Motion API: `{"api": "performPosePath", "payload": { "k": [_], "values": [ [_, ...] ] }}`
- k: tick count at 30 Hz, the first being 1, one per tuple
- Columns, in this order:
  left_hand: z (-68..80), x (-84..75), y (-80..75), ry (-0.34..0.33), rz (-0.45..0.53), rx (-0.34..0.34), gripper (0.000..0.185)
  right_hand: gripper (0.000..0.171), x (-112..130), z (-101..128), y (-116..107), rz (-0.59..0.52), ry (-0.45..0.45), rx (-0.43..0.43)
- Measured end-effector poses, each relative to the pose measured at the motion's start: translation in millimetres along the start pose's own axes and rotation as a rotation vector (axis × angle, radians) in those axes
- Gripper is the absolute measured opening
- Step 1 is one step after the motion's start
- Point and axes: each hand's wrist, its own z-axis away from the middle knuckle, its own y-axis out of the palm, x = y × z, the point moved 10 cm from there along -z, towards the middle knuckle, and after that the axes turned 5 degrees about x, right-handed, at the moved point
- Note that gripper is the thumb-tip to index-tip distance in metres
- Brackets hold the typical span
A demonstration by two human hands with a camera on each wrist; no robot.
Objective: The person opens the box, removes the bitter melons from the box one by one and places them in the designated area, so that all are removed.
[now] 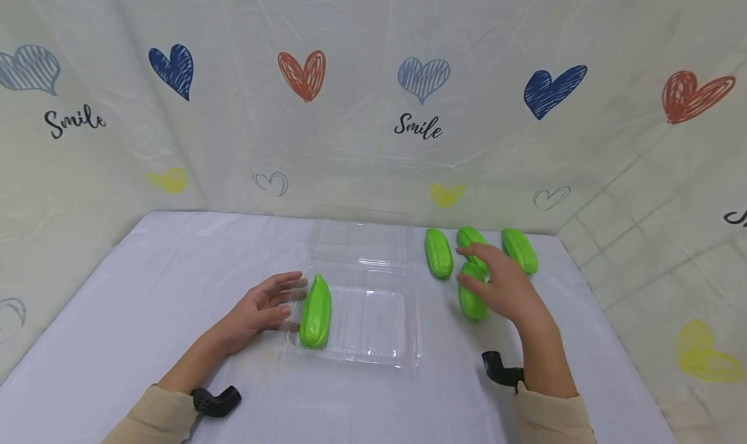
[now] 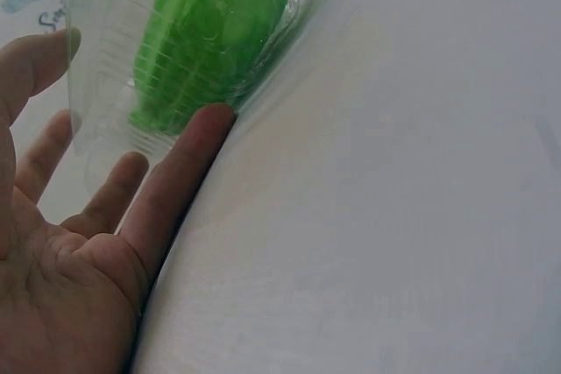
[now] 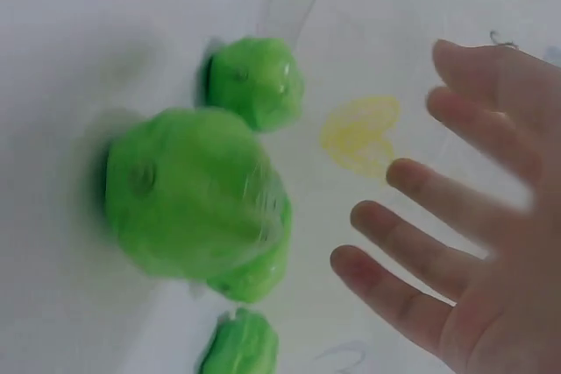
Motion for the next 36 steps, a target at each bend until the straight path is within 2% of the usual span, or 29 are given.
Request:
{"api": "performPosePath", "payload": {
  "k": [5,13,20,27,36],
  "values": [
    [-0.1,0.6,-0.5,-0.014,-0.016,-0.006,0.066,0.055,21.5,-7.0,7.1,-0.085,-0.039,-0.059],
    [0.2,4.2,-2.2,-0.026,-0.023,-0.015,0.067,0.060,63.6,-14.7,39.1,-0.149,-0.122,-0.027],
    [-0.2,4.3,-2.2,-0.022,-0.007,-0.010,0.066,0.058,85.7,-14.2,58.8,-0.159,-0.171,0.012],
    [-2.4,3.8,-1.5,-0.009,-0.003,0.003,0.067,0.055,99.1,-10.8,63.0,-0.108,-0.183,0.022],
    [-1.5,2.5,-0.7,-0.011,0.001,-0.001,0.067,0.053,120.2,-16.5,70.7,-0.166,-0.231,0.043]
  ]
}}
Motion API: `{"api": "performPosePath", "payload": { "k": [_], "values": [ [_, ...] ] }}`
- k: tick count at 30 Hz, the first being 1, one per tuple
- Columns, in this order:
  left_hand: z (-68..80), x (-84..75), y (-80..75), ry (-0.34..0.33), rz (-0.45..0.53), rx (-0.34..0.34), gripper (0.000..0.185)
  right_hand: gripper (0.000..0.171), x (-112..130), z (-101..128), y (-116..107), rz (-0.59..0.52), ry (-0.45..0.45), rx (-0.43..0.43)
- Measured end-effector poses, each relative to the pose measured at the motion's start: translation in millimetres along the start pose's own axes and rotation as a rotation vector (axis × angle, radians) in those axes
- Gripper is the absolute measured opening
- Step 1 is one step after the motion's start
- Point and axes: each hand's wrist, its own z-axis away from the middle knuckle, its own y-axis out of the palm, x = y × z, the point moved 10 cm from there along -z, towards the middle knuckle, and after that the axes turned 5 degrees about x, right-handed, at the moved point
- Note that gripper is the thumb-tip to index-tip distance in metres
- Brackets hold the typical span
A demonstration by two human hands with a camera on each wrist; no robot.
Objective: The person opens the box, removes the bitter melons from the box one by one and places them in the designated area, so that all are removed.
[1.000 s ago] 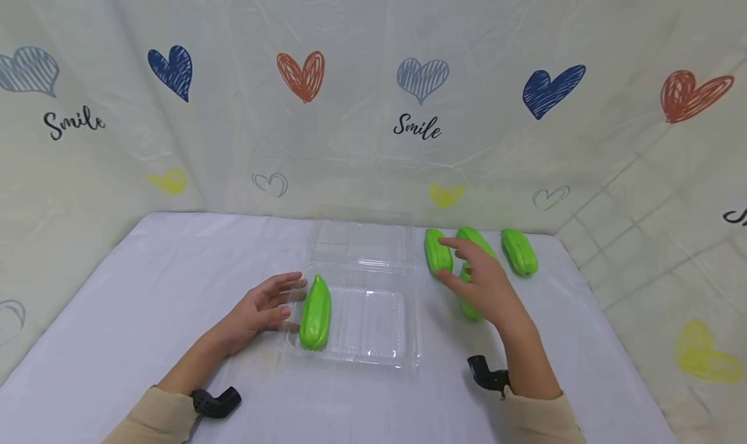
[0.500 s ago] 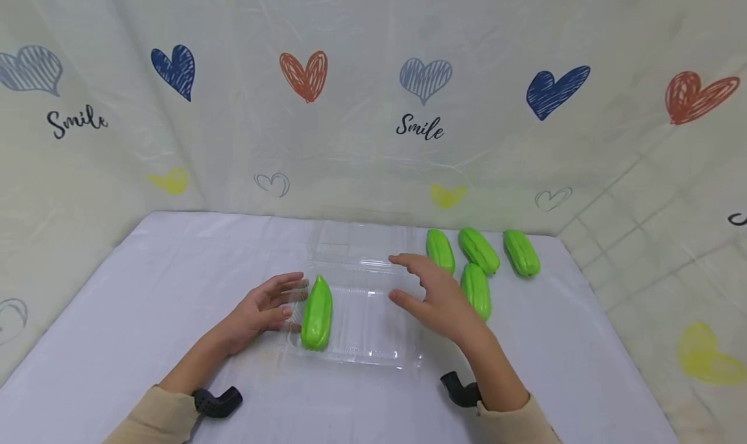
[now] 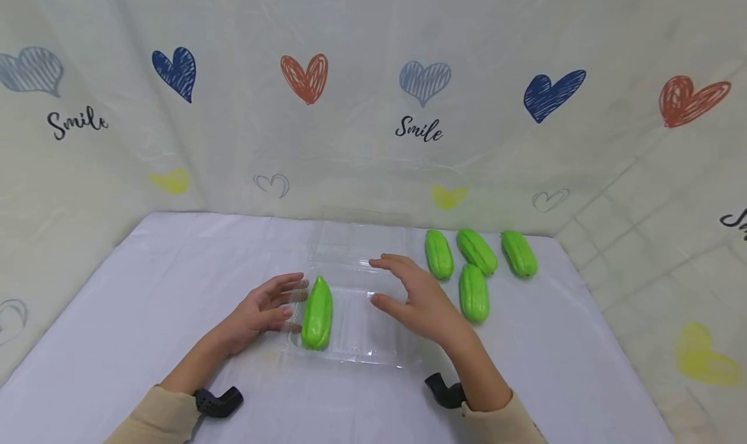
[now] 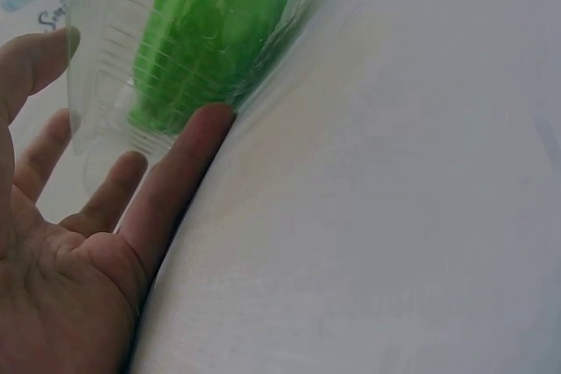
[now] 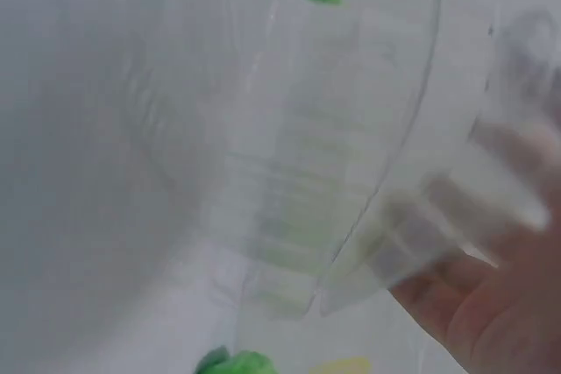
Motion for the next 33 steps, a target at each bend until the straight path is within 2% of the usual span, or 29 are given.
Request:
{"api": "performPosePath", "payload": {
  "k": [17,25,33],
  "values": [
    [0.5,-0.9,0.3,0.010,0.028,0.007,0.066,0.053,42.3,-24.9,38.0,-0.066,-0.044,0.054],
    [2.5,-0.8,0.3,0.001,0.021,0.002,0.066,0.054,36.6,-26.4,76.1,-0.023,-0.024,0.129],
    [2.2,1.8,-0.8,-0.020,0.007,-0.004,0.067,0.052,29.1,-26.5,95.1,-0.033,0.016,0.178]
  ]
}}
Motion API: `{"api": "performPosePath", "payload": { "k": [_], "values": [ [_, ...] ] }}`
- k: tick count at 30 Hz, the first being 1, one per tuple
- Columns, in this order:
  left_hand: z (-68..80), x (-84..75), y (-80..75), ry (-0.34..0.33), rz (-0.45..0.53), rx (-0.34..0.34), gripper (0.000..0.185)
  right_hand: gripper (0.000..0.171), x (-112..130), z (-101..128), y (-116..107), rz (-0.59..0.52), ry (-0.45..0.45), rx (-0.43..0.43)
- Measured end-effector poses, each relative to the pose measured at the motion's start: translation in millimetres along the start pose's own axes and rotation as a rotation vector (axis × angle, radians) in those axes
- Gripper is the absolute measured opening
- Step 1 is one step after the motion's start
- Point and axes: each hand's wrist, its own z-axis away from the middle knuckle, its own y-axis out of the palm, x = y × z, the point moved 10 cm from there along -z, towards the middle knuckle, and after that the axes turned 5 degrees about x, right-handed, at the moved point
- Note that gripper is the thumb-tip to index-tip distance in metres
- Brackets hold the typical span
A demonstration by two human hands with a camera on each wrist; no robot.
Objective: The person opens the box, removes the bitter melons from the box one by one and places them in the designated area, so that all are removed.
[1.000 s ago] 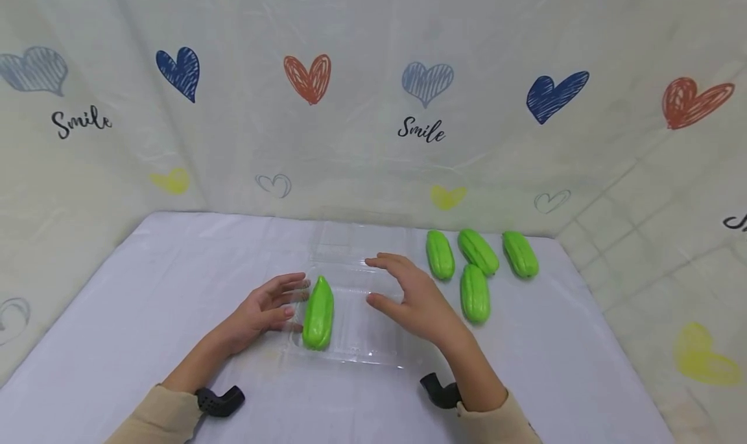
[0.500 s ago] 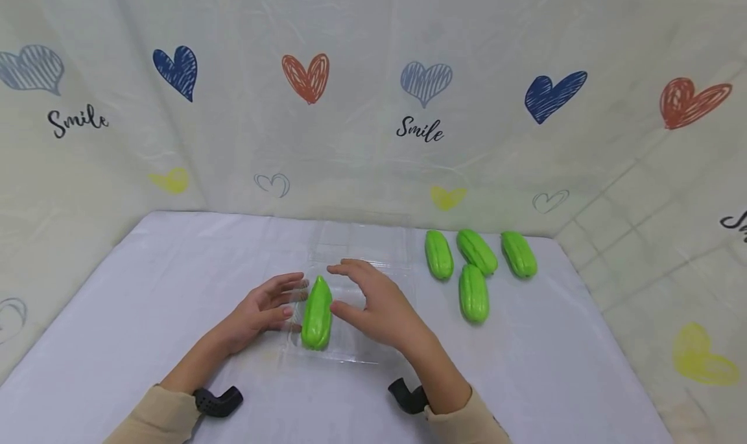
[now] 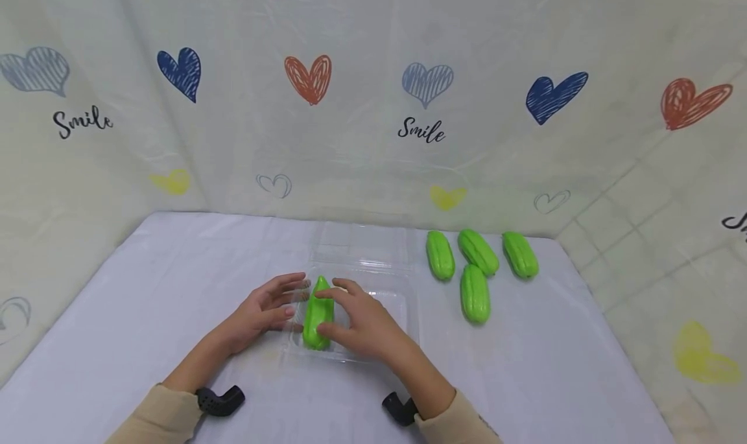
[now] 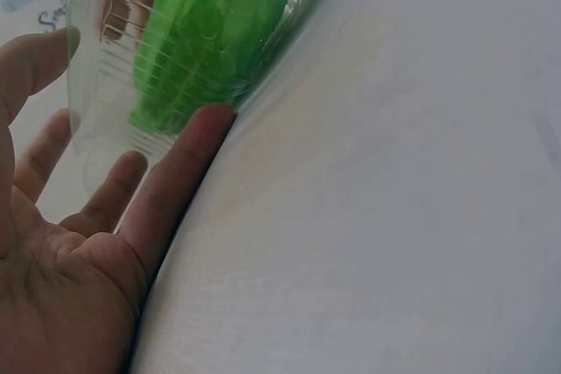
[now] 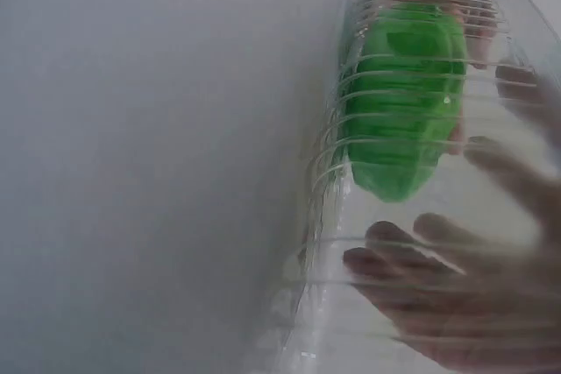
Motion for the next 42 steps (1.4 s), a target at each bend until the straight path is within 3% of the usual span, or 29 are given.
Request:
{"api": "performPosePath", "payload": {
  "k": [13,24,42],
  "values": [
    [-0.3,0.7,-0.5,0.003,0.004,0.003,0.066,0.047,-1.4,-1.6,11.6,0.026,0.014,0.061],
    [-0.9,-0.4,0.2,0.014,0.014,0.010,0.067,0.046,2.3,-0.9,17.0,0.040,-0.046,0.107],
    [-1.1,-1.2,0.3,0.014,0.013,0.003,0.066,0.027,-0.4,-0.8,-1.5,0.020,0.011,0.010]
  ]
}}
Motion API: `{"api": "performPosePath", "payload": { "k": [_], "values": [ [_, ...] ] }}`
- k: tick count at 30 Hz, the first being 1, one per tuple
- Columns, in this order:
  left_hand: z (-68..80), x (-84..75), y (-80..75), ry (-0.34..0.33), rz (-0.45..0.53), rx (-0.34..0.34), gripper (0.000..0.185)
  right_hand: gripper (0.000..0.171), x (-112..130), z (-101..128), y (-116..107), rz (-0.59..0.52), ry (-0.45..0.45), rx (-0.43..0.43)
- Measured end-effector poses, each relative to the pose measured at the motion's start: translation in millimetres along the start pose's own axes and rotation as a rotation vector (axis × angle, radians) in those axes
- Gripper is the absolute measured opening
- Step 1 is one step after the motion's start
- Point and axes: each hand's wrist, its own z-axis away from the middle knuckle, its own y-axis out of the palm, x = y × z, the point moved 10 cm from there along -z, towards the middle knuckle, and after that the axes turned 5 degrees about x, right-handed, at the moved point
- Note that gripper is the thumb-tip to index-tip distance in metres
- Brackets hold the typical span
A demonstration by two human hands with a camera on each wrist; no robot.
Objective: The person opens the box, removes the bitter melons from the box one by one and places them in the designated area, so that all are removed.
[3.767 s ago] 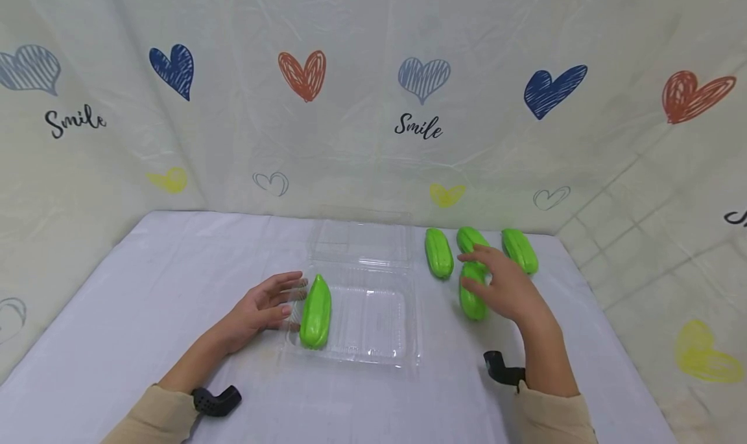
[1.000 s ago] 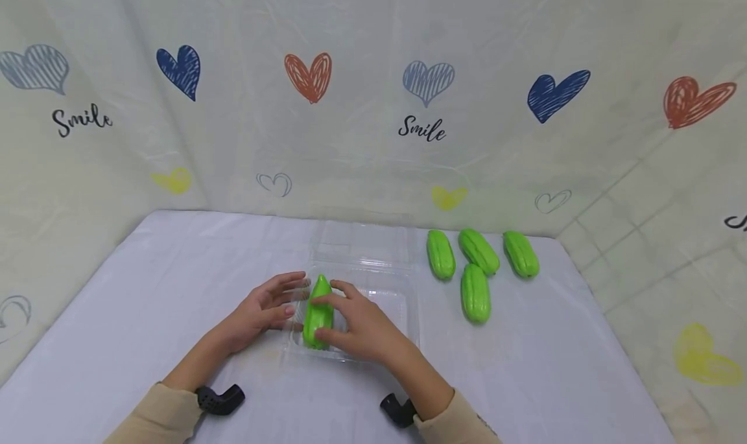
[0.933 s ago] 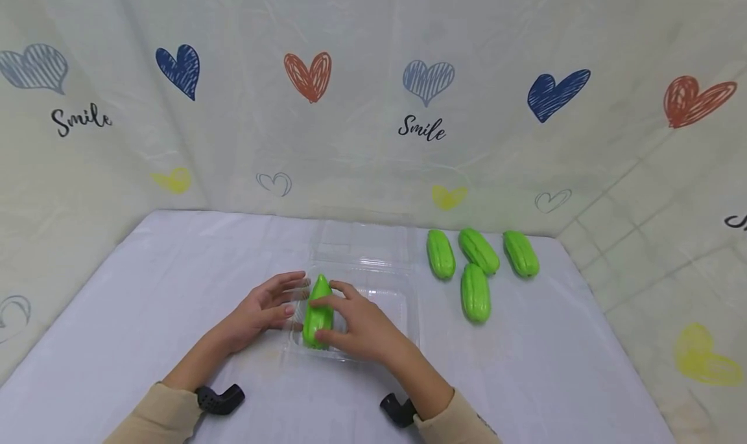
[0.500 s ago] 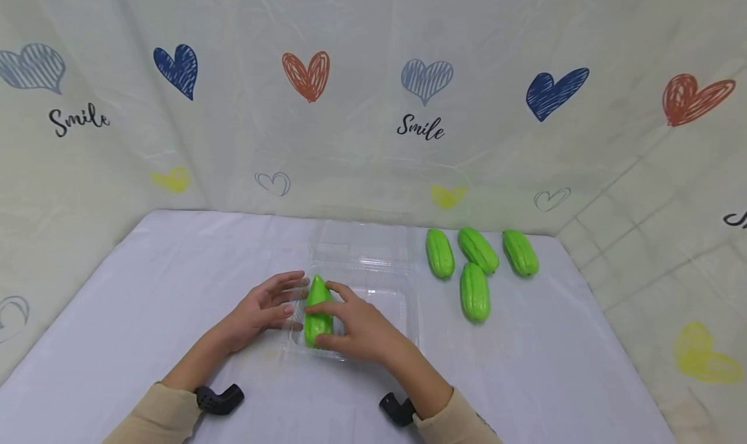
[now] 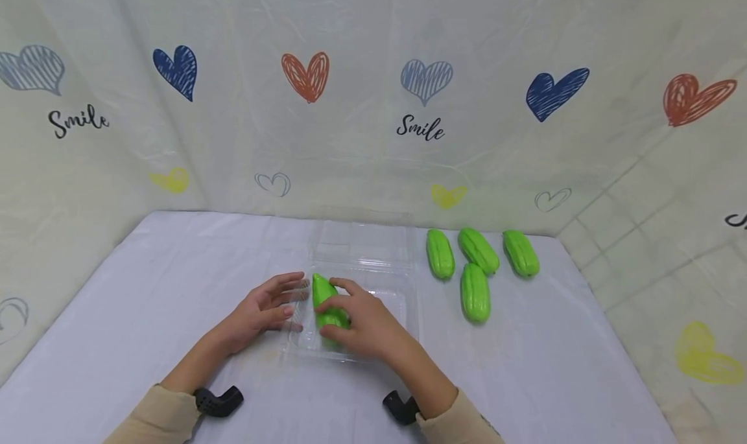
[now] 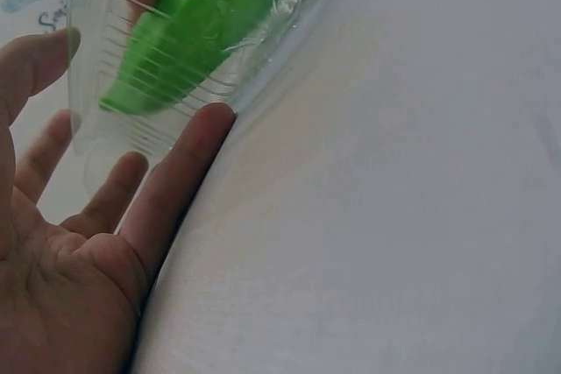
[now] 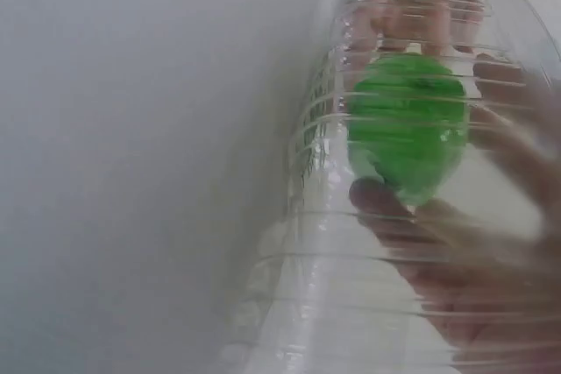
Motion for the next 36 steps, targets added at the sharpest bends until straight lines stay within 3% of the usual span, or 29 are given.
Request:
{"api": "performPosePath", "payload": {
  "k": [14,27,36],
  "values": [
    [-0.9,2.2,-0.8,-0.002,0.001,-0.006,0.066,0.029,-5.5,4.3,-22.2,-0.052,0.028,-0.060],
    [-0.1,0.4,-0.8,0.011,-0.007,-0.005,0.065,0.030,-19.8,17.7,-66.2,-0.121,0.017,-0.162],
    [0.0,-0.7,-0.2,-0.010,-0.024,-0.010,0.065,0.032,-33.2,29.9,-97.8,-0.092,0.037,-0.244]
  ]
}}
